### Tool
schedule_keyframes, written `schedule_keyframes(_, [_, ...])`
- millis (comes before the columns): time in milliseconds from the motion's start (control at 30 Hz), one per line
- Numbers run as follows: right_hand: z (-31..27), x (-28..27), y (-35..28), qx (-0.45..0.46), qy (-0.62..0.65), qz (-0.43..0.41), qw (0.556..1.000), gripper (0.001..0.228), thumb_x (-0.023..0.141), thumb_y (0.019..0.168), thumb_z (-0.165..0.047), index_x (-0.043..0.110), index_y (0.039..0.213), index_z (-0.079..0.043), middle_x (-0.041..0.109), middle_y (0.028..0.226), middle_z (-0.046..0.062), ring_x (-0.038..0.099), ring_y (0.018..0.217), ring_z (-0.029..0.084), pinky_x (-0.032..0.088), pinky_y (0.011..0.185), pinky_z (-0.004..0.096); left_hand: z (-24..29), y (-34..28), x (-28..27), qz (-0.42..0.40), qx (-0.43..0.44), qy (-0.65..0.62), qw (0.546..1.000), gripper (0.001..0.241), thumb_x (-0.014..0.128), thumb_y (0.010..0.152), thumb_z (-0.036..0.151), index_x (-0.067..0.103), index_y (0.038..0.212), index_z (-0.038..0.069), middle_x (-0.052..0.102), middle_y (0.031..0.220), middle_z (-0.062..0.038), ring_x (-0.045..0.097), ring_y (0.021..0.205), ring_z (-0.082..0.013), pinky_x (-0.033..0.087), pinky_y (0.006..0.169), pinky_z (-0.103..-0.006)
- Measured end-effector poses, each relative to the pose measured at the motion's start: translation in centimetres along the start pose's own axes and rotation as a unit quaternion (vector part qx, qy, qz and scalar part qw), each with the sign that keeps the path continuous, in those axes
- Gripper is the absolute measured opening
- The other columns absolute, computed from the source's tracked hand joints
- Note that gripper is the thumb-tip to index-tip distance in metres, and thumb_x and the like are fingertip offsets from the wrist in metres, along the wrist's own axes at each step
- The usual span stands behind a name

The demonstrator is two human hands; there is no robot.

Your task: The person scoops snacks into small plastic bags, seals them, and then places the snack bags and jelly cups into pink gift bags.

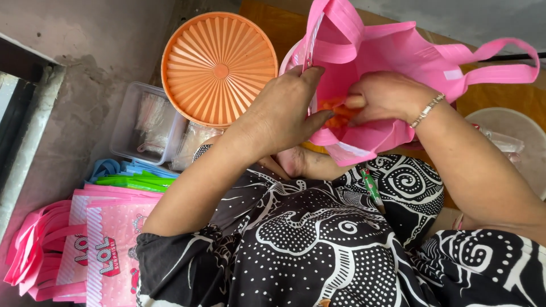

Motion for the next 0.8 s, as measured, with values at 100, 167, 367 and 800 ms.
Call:
schedule_keyframes(100, [-1.5, -2.1, -1.4, -0.036, 0.114, -0.005, 0.993, 0.033, 0.067, 0.064, -0.038, 0.063, 0.083, -0.011, 0.063, 0.073, 0.007, 0.056, 0.073, 0.023, 0.044, 0.068, 0.034, 0.6, -0.1, -0.5, 0.016, 0.018, -0.030, 0.999, 0.047, 0.063, 0.074, 0.024, 0.044, 0.108, -0.004, 0.050, 0.100, -0.023, 0.056, 0.086, -0.0374, 0.047, 0.071, -0.0445])
schedule_keyframes(167, [-0.3, -3.2, -0.7, -0.061, 0.174, 0.044, 0.982, 0.022, 0.066, 0.070, -0.029, 0.061, 0.081, -0.011, 0.060, 0.069, 0.001, 0.052, 0.063, 0.012, 0.040, 0.063, 0.024, 1.0, 0.1, -0.7, 0.029, 0.040, -0.055, 0.997, 0.040, 0.062, 0.076, 0.023, 0.044, 0.102, -0.002, 0.046, 0.106, -0.021, 0.053, 0.089, -0.0353, 0.043, 0.074, -0.0427])
schedule_keyframes(367, [-1.3, -3.9, 1.8, -0.152, 0.128, 0.241, 0.950, 0.037, 0.071, 0.063, -0.017, 0.038, 0.050, -0.007, 0.047, 0.051, 0.001, 0.049, 0.067, 0.020, 0.035, 0.079, 0.032, 0.6, -0.8, -0.3, 0.038, 0.049, -0.102, 0.993, 0.054, 0.061, 0.079, 0.020, 0.034, 0.125, 0.010, 0.039, 0.114, -0.018, 0.050, 0.100, -0.0345, 0.043, 0.080, -0.0409])
schedule_keyframes(800, [3.8, -3.1, -15.8, -0.129, 0.380, 0.446, 0.800, 0.040, 0.037, 0.101, -0.019, 0.040, 0.122, 0.014, 0.050, 0.112, 0.029, 0.053, 0.106, 0.035, 0.043, 0.093, 0.038, -0.4, -6.3, -2.6, 0.104, 0.017, -0.252, 0.962, 0.044, 0.041, 0.097, 0.022, 0.023, 0.137, 0.013, -0.019, 0.143, -0.014, 0.007, 0.139, -0.0253, 0.019, 0.119, -0.0423])
Point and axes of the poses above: each hand's wrist, its own y-axis towards the middle knuckle, its own x-axis out of the palm, z = x × y, the point moved 8 cm from there along y, towards the middle knuckle
